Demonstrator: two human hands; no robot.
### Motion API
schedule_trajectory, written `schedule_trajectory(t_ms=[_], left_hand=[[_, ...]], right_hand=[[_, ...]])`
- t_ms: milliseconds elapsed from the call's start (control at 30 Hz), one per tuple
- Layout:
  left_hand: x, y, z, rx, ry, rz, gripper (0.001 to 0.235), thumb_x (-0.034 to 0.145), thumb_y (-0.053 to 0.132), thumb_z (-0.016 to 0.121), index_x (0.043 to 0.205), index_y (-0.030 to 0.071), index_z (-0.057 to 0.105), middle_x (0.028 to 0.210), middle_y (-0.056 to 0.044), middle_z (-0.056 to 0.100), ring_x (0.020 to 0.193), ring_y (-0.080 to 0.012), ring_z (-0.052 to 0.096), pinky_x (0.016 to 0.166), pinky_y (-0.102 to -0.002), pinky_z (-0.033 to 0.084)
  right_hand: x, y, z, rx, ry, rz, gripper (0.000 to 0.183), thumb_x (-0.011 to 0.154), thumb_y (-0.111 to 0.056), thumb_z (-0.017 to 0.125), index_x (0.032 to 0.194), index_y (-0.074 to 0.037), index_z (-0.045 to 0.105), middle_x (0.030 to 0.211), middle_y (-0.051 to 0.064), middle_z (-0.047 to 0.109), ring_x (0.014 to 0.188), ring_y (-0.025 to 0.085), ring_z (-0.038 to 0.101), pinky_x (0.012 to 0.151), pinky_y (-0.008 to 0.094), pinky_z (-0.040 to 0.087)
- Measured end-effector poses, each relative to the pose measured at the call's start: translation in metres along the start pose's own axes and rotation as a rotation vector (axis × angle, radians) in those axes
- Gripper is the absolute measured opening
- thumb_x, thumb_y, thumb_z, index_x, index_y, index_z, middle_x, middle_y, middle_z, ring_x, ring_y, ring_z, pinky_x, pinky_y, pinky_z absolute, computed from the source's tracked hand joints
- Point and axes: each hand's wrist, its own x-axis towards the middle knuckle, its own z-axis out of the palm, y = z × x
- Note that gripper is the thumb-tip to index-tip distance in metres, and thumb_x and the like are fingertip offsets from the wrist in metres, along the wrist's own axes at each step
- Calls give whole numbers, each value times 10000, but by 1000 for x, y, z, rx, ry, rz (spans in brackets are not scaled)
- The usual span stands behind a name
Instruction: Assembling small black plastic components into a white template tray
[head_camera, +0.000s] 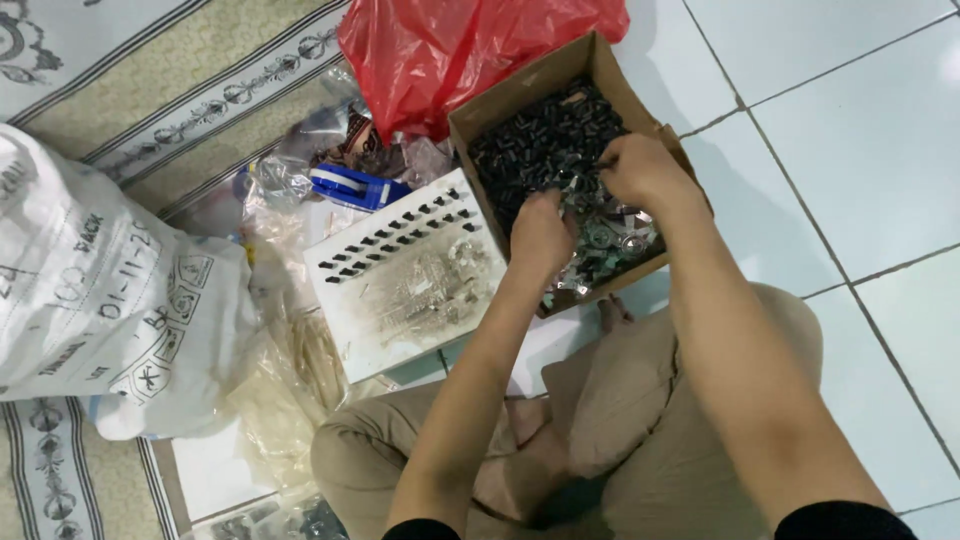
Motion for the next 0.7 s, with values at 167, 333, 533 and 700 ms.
schedule_trajectory(t_ms=[167, 333, 533, 700], left_hand=[[59, 4, 33, 132, 30, -67, 213, 847, 121, 711, 1046, 72, 771, 930, -157, 668, 900, -368, 740, 739, -444, 634], [96, -16, 74, 163, 111, -19, 216, 906, 84, 620, 1058, 18, 758, 945, -215, 687, 941, -405, 724, 796, -493, 632], [103, -26, 93, 295, 61, 6, 189, 858, 80, 668, 1026, 3, 704, 976, -171, 657, 997, -358, 667, 839, -448, 599], [102, -13, 79, 417, 43, 24, 196, 877, 85, 681, 1072, 87, 669, 981, -97, 650, 1032, -315, 620, 877, -422, 547]], right_hand=[[17, 7, 17, 99, -96, 161, 362, 895, -161, 618, 1220, -114, 772, 1158, 236, 746, 1123, 428, 694, 904, 524, 588], [52, 31, 51, 267, 12, 209, 347, 916, -161, 621, 1234, -134, 756, 1113, 216, 746, 1068, 396, 713, 842, 501, 610], [12, -17, 18, 444, 31, 273, 388, 960, -106, 542, 1316, -68, 691, 1248, 257, 682, 1182, 433, 653, 920, 556, 581], [21, -9, 31, 464, 94, 289, 389, 993, -100, 531, 1356, -43, 659, 1267, 245, 649, 1194, 402, 645, 940, 549, 576]])
